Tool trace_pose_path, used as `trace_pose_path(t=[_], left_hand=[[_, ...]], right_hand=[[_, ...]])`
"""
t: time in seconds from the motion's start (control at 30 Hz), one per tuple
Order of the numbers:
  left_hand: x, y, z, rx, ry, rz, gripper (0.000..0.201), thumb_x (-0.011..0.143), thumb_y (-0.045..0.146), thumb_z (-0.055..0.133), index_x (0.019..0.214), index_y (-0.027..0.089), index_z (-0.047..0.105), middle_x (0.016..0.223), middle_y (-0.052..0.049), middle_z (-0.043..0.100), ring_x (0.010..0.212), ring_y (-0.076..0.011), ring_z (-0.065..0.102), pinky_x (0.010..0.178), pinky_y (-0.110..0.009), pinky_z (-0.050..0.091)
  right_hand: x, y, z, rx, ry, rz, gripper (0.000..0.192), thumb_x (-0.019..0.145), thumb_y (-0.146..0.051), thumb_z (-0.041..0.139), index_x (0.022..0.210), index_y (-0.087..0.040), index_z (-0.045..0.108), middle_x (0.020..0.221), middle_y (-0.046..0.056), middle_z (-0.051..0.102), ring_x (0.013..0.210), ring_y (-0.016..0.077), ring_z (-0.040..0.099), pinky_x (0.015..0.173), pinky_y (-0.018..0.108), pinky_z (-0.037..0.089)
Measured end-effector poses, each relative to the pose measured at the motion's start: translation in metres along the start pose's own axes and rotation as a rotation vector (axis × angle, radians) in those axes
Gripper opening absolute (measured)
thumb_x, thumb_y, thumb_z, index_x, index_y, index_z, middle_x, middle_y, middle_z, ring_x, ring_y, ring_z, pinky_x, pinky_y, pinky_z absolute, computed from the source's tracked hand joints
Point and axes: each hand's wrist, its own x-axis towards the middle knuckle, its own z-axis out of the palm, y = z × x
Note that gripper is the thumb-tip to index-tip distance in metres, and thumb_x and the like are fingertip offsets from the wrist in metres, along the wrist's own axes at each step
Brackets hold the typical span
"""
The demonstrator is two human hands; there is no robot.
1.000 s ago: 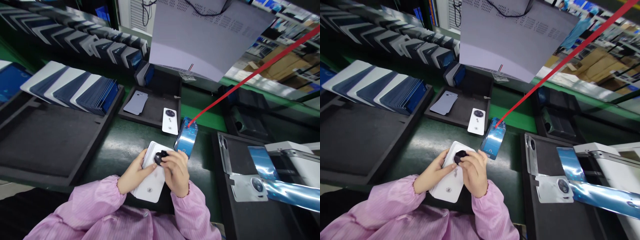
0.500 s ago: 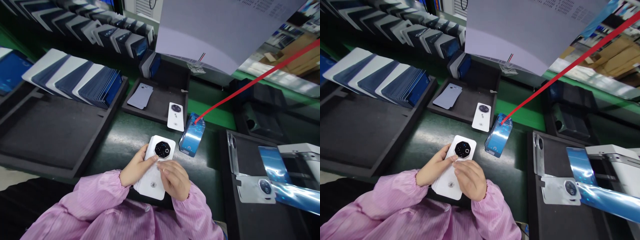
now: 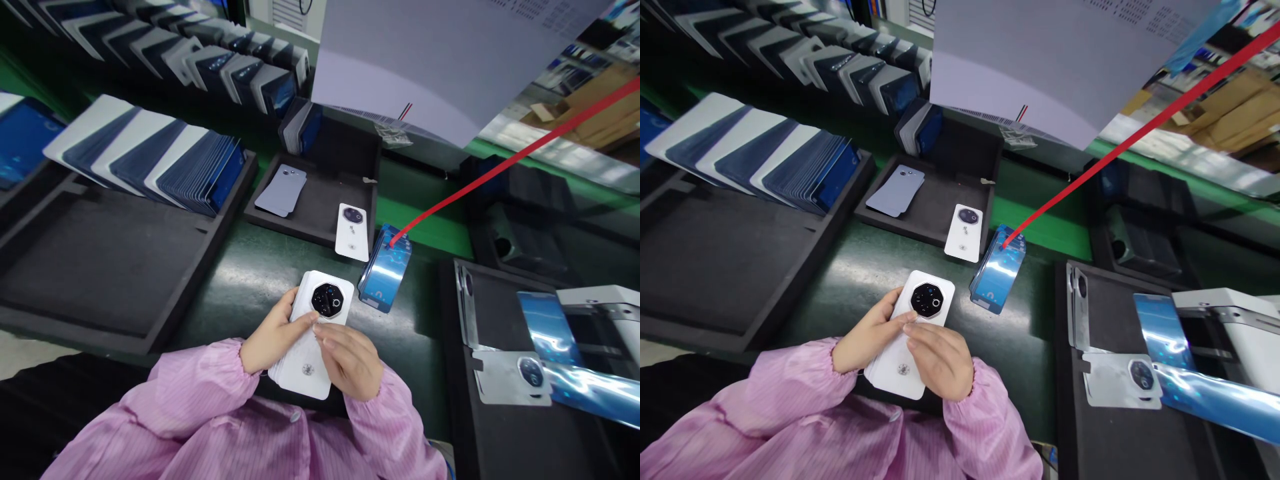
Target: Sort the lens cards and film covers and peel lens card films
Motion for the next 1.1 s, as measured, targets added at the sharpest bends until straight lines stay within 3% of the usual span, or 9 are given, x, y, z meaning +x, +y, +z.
trace_pose_path(t=[0.27, 0.6, 0.7, 0.8, 0.93, 1.03, 1.1], left_hand=[[0.000, 0.000, 0.000, 0.046, -0.001, 0.041, 0.049, 0.082, 0.035, 0.060, 0.124, 0.019, 0.042, 0.116, -0.009, 0.062, 0.105, -0.0248, 0.058, 0.082, -0.032, 0.046], [-0.002, 0.005, 0.002, 0.133, 0.035, 0.109, 0.044, 0.082, 0.032, 0.059, 0.121, 0.018, 0.044, 0.110, -0.007, 0.064, 0.099, -0.0231, 0.060, 0.084, -0.033, 0.047], [-0.003, 0.005, 0.003, 0.104, 0.044, 0.075, 0.045, 0.082, 0.033, 0.060, 0.122, 0.019, 0.044, 0.109, -0.006, 0.063, 0.097, -0.0220, 0.060, 0.081, -0.031, 0.048], [-0.004, 0.004, 0.004, 0.009, 0.009, 0.022, 0.049, 0.081, 0.034, 0.062, 0.123, 0.022, 0.041, 0.111, -0.006, 0.062, 0.095, -0.0211, 0.062, 0.077, -0.030, 0.050], [-0.006, 0.001, 0.006, -0.084, -0.059, -0.024, 0.059, 0.078, 0.033, 0.066, 0.127, 0.021, 0.036, 0.114, -0.008, 0.061, 0.090, -0.0202, 0.063, 0.074, -0.031, 0.051], [-0.006, 0.000, 0.006, -0.113, -0.079, -0.036, 0.061, 0.076, 0.034, 0.068, 0.127, 0.020, 0.036, 0.116, -0.009, 0.060, 0.091, -0.0202, 0.063, 0.077, -0.032, 0.051], [-0.007, 0.000, 0.006, -0.115, -0.071, -0.033, 0.059, 0.076, 0.035, 0.068, 0.125, 0.020, 0.038, 0.114, -0.008, 0.061, 0.091, -0.0198, 0.063, 0.077, -0.032, 0.051]], right_hand=[[0.006, -0.001, -0.002, 0.027, 0.014, -0.045, 0.032, 0.080, 0.001, 0.057, 0.109, -0.012, 0.059, 0.094, 0.012, 0.072, 0.097, 0.0180, 0.067, 0.078, 0.030, 0.059], [0.005, -0.001, -0.002, -0.016, 0.017, -0.026, 0.033, 0.081, -0.002, 0.057, 0.111, -0.018, 0.059, 0.092, 0.008, 0.073, 0.094, 0.0192, 0.068, 0.075, 0.034, 0.059], [0.003, 0.000, -0.002, -0.096, 0.040, -0.021, 0.036, 0.081, -0.002, 0.057, 0.113, -0.020, 0.058, 0.092, 0.007, 0.073, 0.094, 0.0201, 0.068, 0.080, 0.038, 0.057], [0.001, 0.002, -0.003, -0.250, 0.064, 0.115, 0.048, 0.081, -0.006, 0.059, 0.126, -0.020, 0.051, 0.108, 0.010, 0.068, 0.113, 0.0273, 0.058, 0.094, 0.051, 0.048], [0.002, 0.007, -0.005, -0.283, 0.050, 0.427, 0.068, 0.081, -0.025, 0.064, 0.140, -0.018, 0.033, 0.143, 0.017, 0.038, 0.134, 0.0343, 0.032, 0.105, 0.061, 0.032], [0.002, 0.012, -0.013, -0.150, 0.076, 0.585, 0.058, 0.078, -0.026, 0.067, 0.131, -0.020, 0.045, 0.137, 0.015, 0.047, 0.128, 0.0312, 0.042, 0.104, 0.054, 0.036], [0.001, 0.017, -0.025, -0.066, 0.260, 0.684, 0.054, 0.074, -0.025, 0.071, 0.124, -0.020, 0.050, 0.124, 0.013, 0.056, 0.114, 0.0284, 0.055, 0.096, 0.048, 0.046]])
